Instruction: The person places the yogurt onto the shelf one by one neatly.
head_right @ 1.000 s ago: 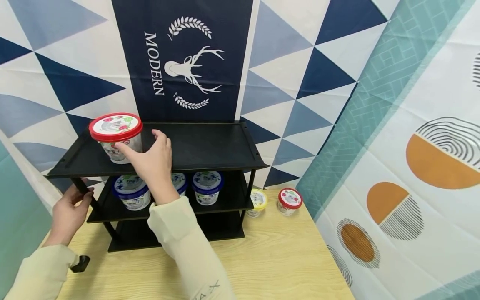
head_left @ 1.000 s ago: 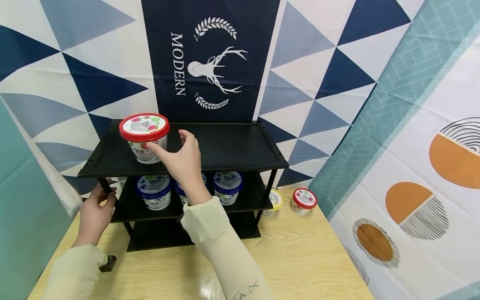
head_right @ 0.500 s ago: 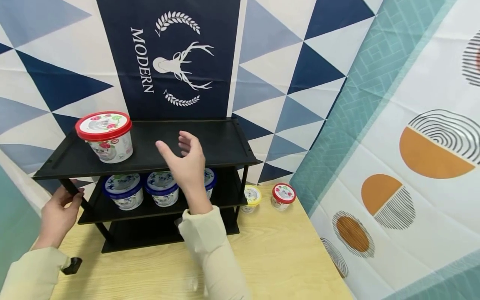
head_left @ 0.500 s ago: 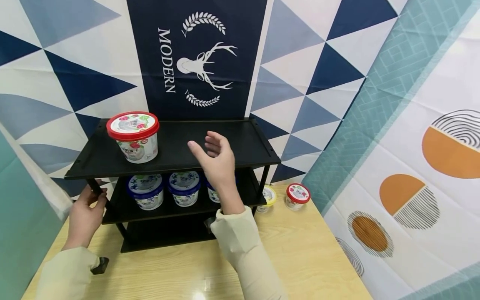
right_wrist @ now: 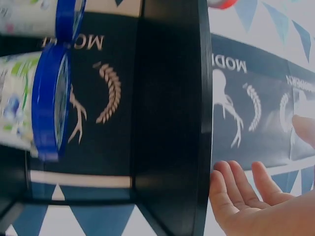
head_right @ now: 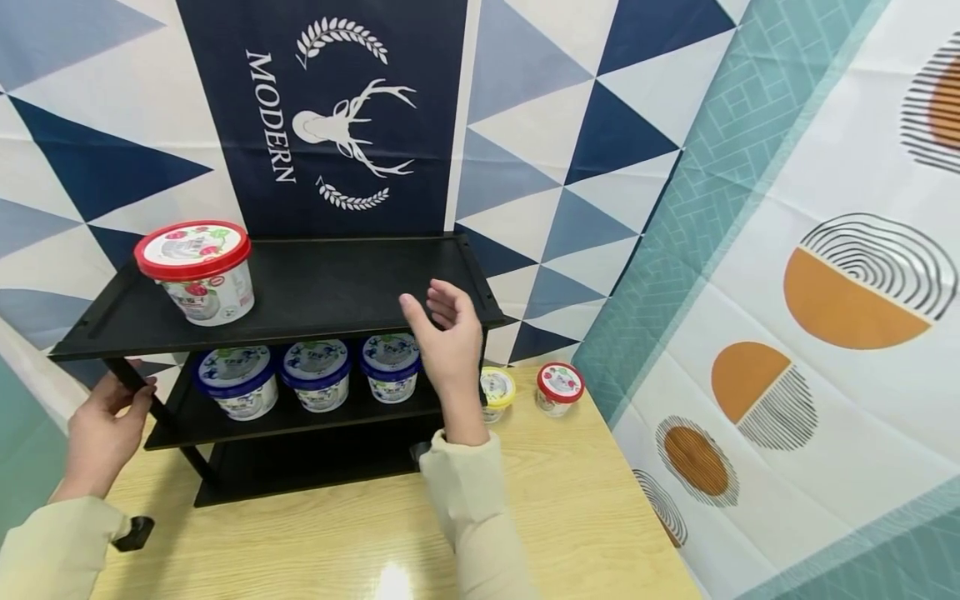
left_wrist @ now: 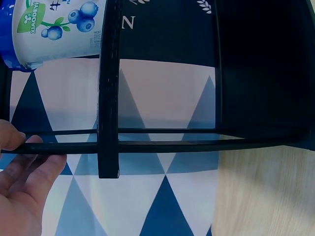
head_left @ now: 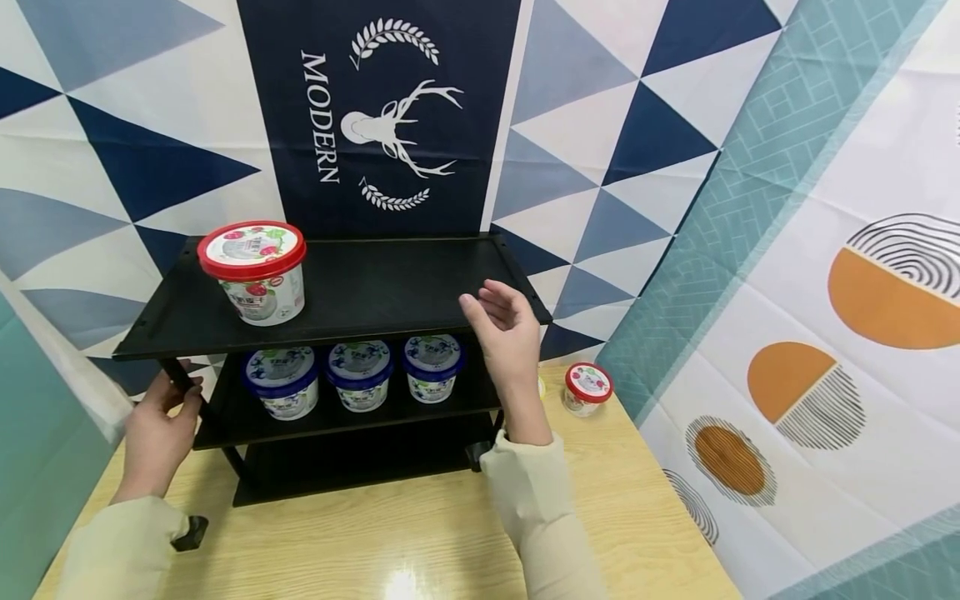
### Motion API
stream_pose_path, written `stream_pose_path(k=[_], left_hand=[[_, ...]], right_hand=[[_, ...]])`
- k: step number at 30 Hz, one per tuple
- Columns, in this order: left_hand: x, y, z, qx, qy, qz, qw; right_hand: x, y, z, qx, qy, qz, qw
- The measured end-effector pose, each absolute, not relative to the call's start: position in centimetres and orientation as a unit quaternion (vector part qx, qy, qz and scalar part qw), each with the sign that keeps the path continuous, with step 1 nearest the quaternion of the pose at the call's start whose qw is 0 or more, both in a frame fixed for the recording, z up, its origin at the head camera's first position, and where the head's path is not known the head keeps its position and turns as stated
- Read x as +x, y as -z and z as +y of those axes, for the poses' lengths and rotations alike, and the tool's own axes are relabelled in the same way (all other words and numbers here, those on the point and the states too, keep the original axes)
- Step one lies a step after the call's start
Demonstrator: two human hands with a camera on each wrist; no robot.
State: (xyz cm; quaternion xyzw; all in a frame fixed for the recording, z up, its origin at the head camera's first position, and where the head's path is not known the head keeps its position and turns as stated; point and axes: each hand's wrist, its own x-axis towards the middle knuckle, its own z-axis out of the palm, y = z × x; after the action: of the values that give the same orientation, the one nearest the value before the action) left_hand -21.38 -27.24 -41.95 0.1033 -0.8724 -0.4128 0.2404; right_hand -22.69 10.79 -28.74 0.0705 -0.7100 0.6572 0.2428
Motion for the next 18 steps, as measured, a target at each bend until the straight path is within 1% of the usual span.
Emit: stream_pose_path(k=[4, 11, 18], left_hand=[[-21.5, 42.0, -27.3, 0.104, 0.417, -0.870, 0.243], [-21.6, 42.1, -27.4, 0.100, 0.417, -0.869, 0.247], [-21.4, 42.0, -27.2, 0.101, 0.418, -0.867, 0.251]], right_hand=[[-22.3, 29.0, 12.4, 0.059, -0.646, -0.715, 0.262], [-21.7, 29.8, 15.7, 0.043, -0.656, -0.703, 0.270], [-21.9, 31.7, 19.8, -0.002, -0.643, -0.699, 0.313]])
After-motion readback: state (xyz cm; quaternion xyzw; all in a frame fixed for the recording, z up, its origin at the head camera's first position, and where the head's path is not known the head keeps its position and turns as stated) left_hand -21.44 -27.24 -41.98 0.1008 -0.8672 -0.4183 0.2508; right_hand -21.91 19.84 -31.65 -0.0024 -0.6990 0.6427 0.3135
